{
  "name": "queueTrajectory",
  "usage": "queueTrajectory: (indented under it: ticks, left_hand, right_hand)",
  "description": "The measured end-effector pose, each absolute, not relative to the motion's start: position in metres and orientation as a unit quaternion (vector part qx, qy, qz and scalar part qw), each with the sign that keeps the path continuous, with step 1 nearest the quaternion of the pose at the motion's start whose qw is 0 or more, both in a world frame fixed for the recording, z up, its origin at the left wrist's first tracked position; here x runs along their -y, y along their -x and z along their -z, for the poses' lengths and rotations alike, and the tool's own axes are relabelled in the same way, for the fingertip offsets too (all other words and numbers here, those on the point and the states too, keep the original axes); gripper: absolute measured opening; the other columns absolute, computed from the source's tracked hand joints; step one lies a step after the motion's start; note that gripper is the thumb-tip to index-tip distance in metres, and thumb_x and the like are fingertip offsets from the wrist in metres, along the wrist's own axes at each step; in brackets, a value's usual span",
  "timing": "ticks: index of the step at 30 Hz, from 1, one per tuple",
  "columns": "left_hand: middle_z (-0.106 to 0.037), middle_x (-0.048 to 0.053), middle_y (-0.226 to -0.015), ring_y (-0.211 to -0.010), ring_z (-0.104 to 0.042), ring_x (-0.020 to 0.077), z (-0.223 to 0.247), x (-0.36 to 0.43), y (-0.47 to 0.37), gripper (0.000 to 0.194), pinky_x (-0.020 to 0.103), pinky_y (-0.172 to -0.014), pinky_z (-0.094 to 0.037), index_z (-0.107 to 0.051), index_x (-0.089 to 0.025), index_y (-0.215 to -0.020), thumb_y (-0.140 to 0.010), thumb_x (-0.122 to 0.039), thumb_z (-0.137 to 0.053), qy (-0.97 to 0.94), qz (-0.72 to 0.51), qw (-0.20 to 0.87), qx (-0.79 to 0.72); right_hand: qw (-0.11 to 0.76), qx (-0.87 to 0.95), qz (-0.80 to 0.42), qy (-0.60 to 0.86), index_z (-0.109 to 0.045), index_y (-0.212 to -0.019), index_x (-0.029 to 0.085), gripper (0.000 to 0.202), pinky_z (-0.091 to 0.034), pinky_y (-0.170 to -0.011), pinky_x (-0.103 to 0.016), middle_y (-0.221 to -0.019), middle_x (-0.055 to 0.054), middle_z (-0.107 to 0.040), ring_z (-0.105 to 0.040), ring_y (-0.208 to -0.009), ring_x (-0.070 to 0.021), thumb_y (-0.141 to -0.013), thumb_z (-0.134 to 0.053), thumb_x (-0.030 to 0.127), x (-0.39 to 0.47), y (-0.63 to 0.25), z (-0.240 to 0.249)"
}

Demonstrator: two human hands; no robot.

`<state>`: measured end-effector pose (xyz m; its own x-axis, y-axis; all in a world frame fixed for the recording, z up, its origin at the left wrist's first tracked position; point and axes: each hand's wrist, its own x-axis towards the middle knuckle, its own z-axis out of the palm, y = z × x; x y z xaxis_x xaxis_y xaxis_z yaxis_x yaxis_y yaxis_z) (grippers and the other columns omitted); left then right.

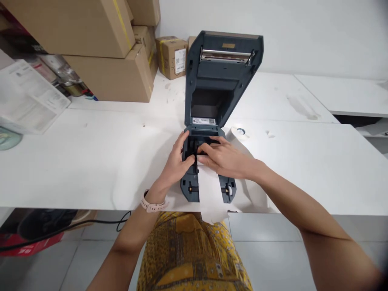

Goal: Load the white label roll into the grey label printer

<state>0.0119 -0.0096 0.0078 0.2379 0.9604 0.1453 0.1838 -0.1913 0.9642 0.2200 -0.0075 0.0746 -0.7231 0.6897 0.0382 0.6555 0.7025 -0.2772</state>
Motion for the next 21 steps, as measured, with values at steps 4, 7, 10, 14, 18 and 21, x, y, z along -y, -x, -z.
queueTrajectory:
  ticks: [4,7,10,14,18,21]
  left_hand:
    - [-0.035,0.007,-0.173,-0.160,-0.033,0.0308,-0.011,0.011,-0.013,0.076,0.055,-0.131,-0.031,-0.043,-0.029,-0.158,-0.086,-0.018,-0.064,-0.640,-0.424,0.445,-0.461]
    - [-0.037,0.006,-0.172,-0.158,-0.037,0.0306,-0.010,0.010,-0.013,0.076,0.054,-0.130,-0.033,-0.045,-0.030,-0.157,-0.084,-0.018,-0.066,-0.639,-0.433,0.441,-0.458]
    - [-0.040,0.007,-0.170,-0.157,-0.040,0.0308,-0.006,0.008,-0.011,0.078,0.054,-0.131,-0.032,-0.045,-0.029,-0.157,-0.084,-0.020,-0.068,-0.644,-0.451,0.443,-0.431]
    - [-0.042,0.005,-0.169,-0.160,-0.035,0.0306,-0.006,0.007,-0.007,0.073,0.053,-0.132,-0.028,-0.049,-0.031,-0.156,-0.086,-0.023,-0.069,-0.650,-0.454,0.450,-0.411]
    - [-0.037,0.005,-0.172,-0.161,-0.030,0.0320,-0.007,0.008,-0.007,0.068,0.054,-0.132,-0.028,-0.056,-0.032,-0.152,-0.085,-0.023,-0.068,-0.641,-0.447,0.453,-0.430]
    - [-0.036,0.005,-0.172,-0.162,-0.027,0.0335,-0.007,0.009,-0.007,0.066,0.055,-0.132,-0.026,-0.060,-0.032,-0.149,-0.084,-0.022,-0.069,-0.641,-0.445,0.446,-0.438]
  right_hand:
    - [0.051,0.924,-0.169,0.339,-0.059,-0.123,0.016,0.038,-0.025,-0.126,-0.064,-0.121,-0.017,-0.077,-0.074,-0.105,-0.0309,-0.109,-0.041,0.047,0.002,-0.223,-0.068]
    - [0.081,0.912,-0.243,0.320,-0.062,-0.124,0.018,0.037,-0.021,-0.127,-0.065,-0.126,-0.014,-0.076,-0.072,-0.115,-0.0312,-0.105,-0.052,0.047,-0.003,-0.228,-0.076]
    - [0.157,0.865,-0.379,0.289,-0.065,-0.127,0.024,0.036,-0.035,-0.123,-0.057,-0.126,-0.009,-0.076,-0.071,-0.117,-0.0272,-0.100,-0.061,0.048,-0.003,-0.248,-0.087]
    - [0.411,0.751,-0.473,0.210,-0.062,-0.135,0.038,0.052,-0.060,-0.096,-0.049,-0.087,0.001,-0.076,-0.074,-0.075,-0.0220,-0.088,-0.074,0.054,0.013,-0.306,-0.086]
    - [0.612,0.597,-0.396,0.335,-0.066,-0.106,0.046,0.043,-0.056,-0.106,-0.057,-0.074,0.006,-0.063,-0.069,-0.065,-0.0222,-0.070,-0.085,0.060,0.034,-0.370,-0.057]
    - [0.599,0.517,-0.394,0.466,-0.062,-0.099,0.040,0.047,-0.047,-0.118,-0.058,-0.093,0.002,-0.071,-0.075,-0.104,-0.0292,-0.064,-0.092,0.052,0.033,-0.400,-0.026]
